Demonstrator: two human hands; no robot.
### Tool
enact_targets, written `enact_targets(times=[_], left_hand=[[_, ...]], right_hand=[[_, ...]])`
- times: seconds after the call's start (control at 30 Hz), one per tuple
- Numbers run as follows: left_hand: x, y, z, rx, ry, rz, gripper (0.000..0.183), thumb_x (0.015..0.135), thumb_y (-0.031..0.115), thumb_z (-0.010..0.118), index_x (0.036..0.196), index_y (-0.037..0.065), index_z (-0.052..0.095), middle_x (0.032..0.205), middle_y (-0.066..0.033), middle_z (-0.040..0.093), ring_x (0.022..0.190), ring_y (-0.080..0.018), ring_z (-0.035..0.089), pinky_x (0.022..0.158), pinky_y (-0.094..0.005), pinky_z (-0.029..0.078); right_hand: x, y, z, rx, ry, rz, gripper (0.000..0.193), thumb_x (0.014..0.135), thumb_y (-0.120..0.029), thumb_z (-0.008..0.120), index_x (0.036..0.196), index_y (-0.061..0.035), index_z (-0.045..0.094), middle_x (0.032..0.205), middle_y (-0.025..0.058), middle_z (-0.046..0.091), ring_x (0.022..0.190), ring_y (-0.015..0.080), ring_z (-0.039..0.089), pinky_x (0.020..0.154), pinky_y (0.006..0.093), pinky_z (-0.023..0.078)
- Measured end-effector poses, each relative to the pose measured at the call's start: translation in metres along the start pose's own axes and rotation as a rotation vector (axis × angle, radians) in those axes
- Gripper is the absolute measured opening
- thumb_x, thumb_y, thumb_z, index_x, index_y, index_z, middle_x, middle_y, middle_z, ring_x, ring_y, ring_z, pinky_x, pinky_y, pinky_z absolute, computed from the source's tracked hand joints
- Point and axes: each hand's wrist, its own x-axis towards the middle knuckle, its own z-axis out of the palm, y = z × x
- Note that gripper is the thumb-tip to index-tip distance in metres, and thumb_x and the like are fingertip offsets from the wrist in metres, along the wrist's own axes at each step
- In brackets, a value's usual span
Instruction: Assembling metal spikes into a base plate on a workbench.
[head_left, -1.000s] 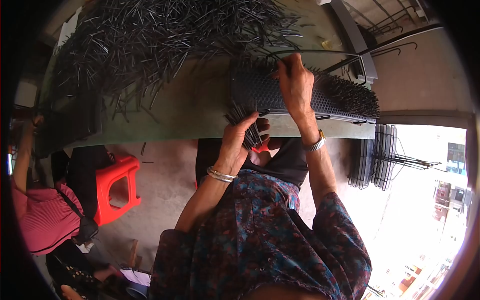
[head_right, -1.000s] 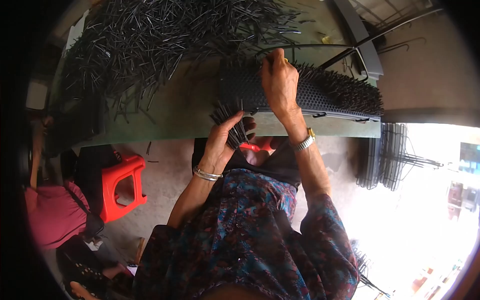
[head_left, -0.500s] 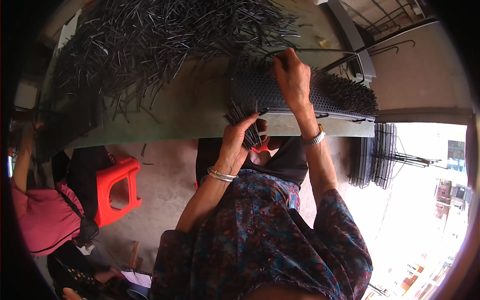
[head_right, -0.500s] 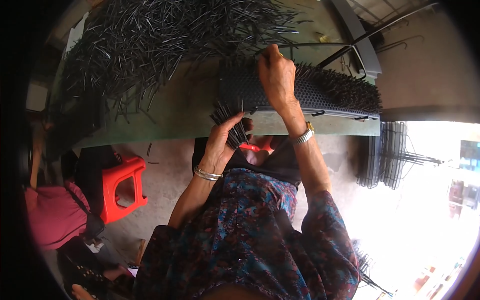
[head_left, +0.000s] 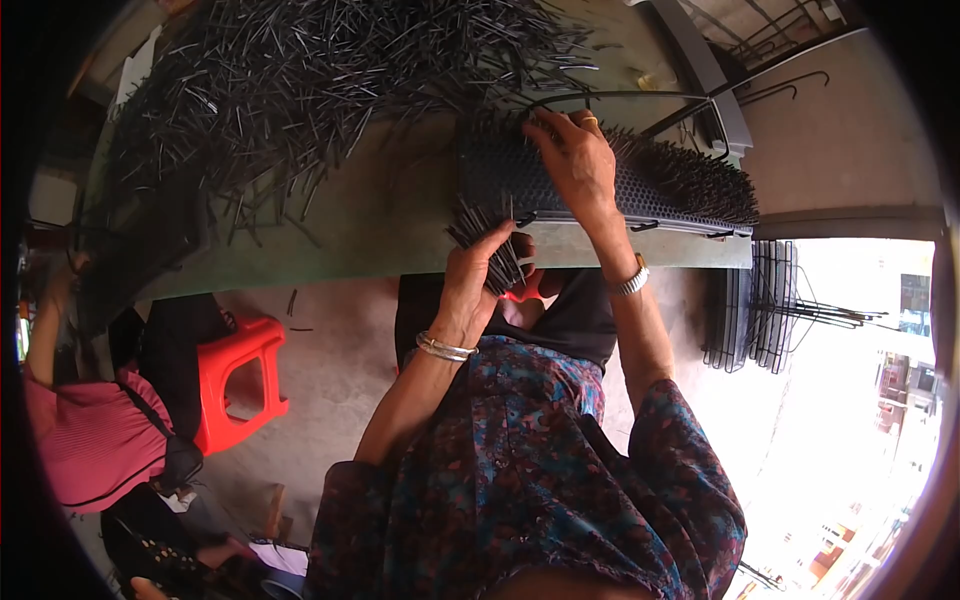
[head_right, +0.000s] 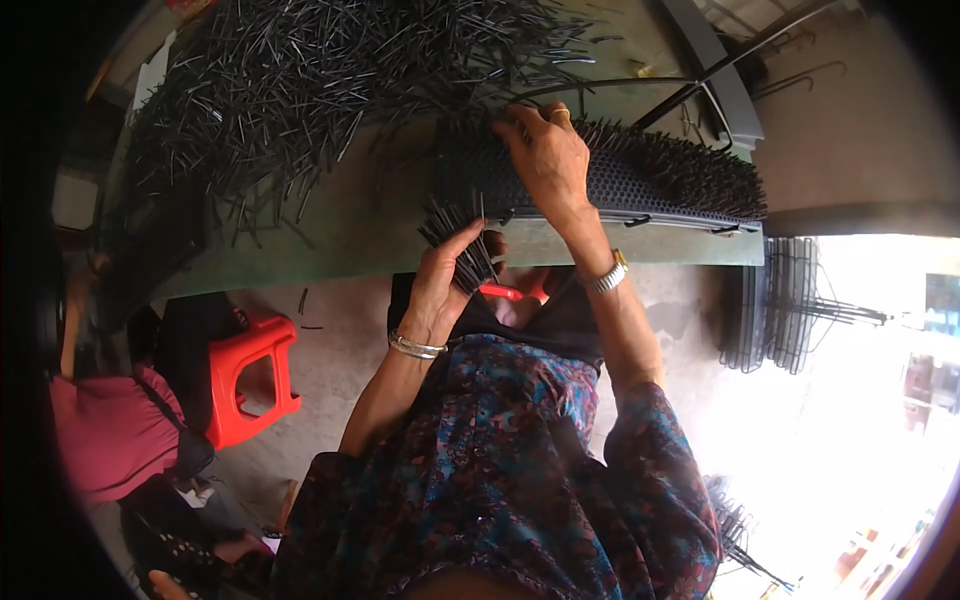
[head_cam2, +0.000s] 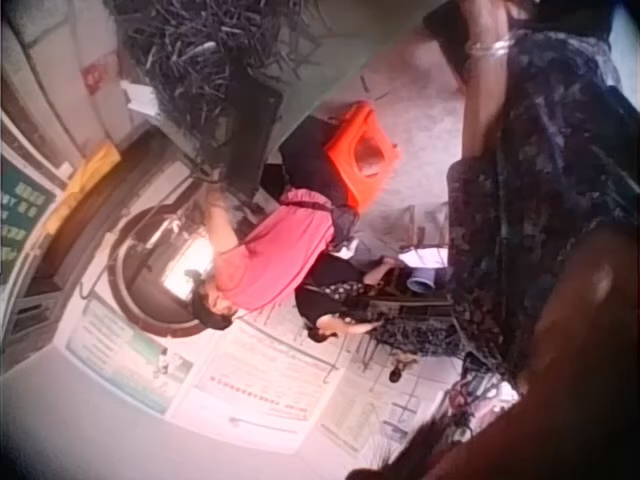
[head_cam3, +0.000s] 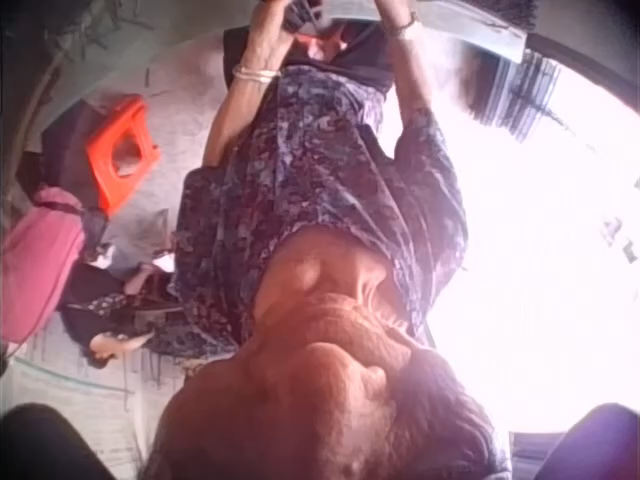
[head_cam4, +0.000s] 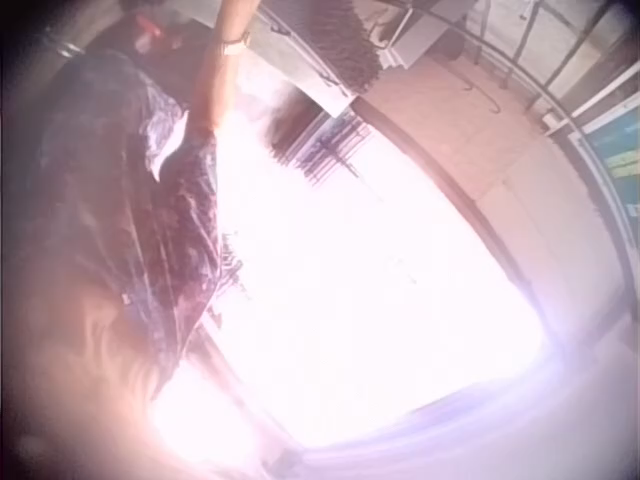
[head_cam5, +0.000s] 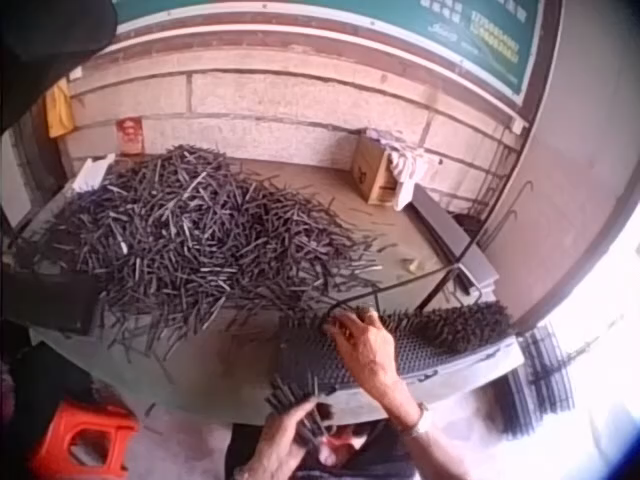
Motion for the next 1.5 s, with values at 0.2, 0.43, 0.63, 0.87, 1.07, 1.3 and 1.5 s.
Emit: enact_targets(times=[0.2, 0.43, 0.63, 0.87, 1.07, 1.3, 1.5], left_hand=[[0.001, 0.001, -0.001, 0.002, -0.001, -0.010, 0.017, 0.086, 0.013, 0.068, 0.097, 0.000, 0.065, 0.082, -0.0123, 0.069, 0.070, -0.0216, 0.069, 0.060, -0.0354, 0.058], [-0.005, 0.005, 0.008, 0.137, -0.051, 0.032, 0.026, 0.084, 0.015, 0.071, 0.104, 0.001, 0.064, 0.083, -0.0106, 0.068, 0.071, -0.0208, 0.069, 0.058, -0.0335, 0.058], [-0.002, 0.006, 0.001, 0.282, -0.079, 0.061, 0.027, 0.083, 0.017, 0.072, 0.103, 0.002, 0.065, 0.084, -0.0105, 0.069, 0.072, -0.0195, 0.068, 0.055, -0.0310, 0.055], [0.003, 0.006, -0.003, 0.061, -0.020, -0.093, 0.030, 0.092, 0.024, 0.063, 0.115, 0.005, 0.059, 0.098, -0.0144, 0.068, 0.085, -0.0260, 0.068, 0.072, -0.0419, 0.058], [0.007, -0.005, 0.001, -0.041, -0.087, -0.150, 0.028, 0.095, 0.022, 0.058, 0.116, 0.004, 0.058, 0.099, -0.0176, 0.068, 0.091, -0.0291, 0.068, 0.079, -0.0457, 0.057], [0.007, -0.010, -0.006, -0.013, -0.006, -0.074, 0.020, 0.093, 0.015, 0.059, 0.106, -0.001, 0.062, 0.093, -0.0154, 0.068, 0.086, -0.0249, 0.069, 0.078, -0.0409, 0.058], [0.006, -0.008, -0.007, 0.021, -0.011, -0.059, 0.018, 0.092, 0.014, 0.061, 0.104, 0.001, 0.062, 0.095, -0.0151, 0.068, 0.087, -0.0263, 0.069, 0.077, -0.0430, 0.059]], right_hand=[[-0.028, -0.010, -0.030, 0.798, -0.731, 0.231, 0.020, 0.087, -0.016, 0.066, 0.095, 0.0019, 0.068, 0.069, 0.0039, 0.061, 0.064, 0.0082, 0.058, 0.056, 0.0258, 0.046], [-0.030, 0.005, -0.031, 0.954, -0.752, 0.325, 0.018, 0.089, -0.013, 0.065, 0.097, 0.0027, 0.066, 0.073, 0.0043, 0.063, 0.065, 0.0096, 0.060, 0.060, 0.0242, 0.049], [-0.028, 0.001, -0.039, 1.027, -0.825, 0.405, 0.015, 0.088, -0.008, 0.062, 0.095, 0.0050, 0.061, 0.075, 0.0075, 0.065, 0.068, 0.0124, 0.065, 0.063, 0.0261, 0.054], [-0.011, -0.003, -0.048, 0.782, -0.310, 0.296, 0.013, 0.091, -0.008, 0.061, 0.096, 0.0031, 0.058, 0.081, 0.0100, 0.068, 0.075, 0.0141, 0.068, 0.066, 0.0254, 0.053], [-0.002, -0.002, -0.002, 0.486, 0.060, 0.162, 0.008, 0.090, -0.008, 0.062, 0.094, -0.0014, 0.059, 0.081, 0.0096, 0.070, 0.076, 0.0165, 0.071, 0.063, 0.0260, 0.052], [-0.005, -0.001, 0.012, 0.377, 0.050, 0.092, 0.009, 0.088, -0.008, 0.063, 0.093, -0.0025, 0.059, 0.076, 0.0117, 0.068, 0.070, 0.0226, 0.070, 0.061, 0.0302, 0.051], [-0.001, -0.005, 0.018, 0.085, 0.034, 0.017, 0.011, 0.085, -0.016, 0.067, 0.092, -0.0091, 0.063, 0.085, 0.0123, 0.062, 0.074, 0.0305, 0.063, 0.063, 0.0387, 0.050]])
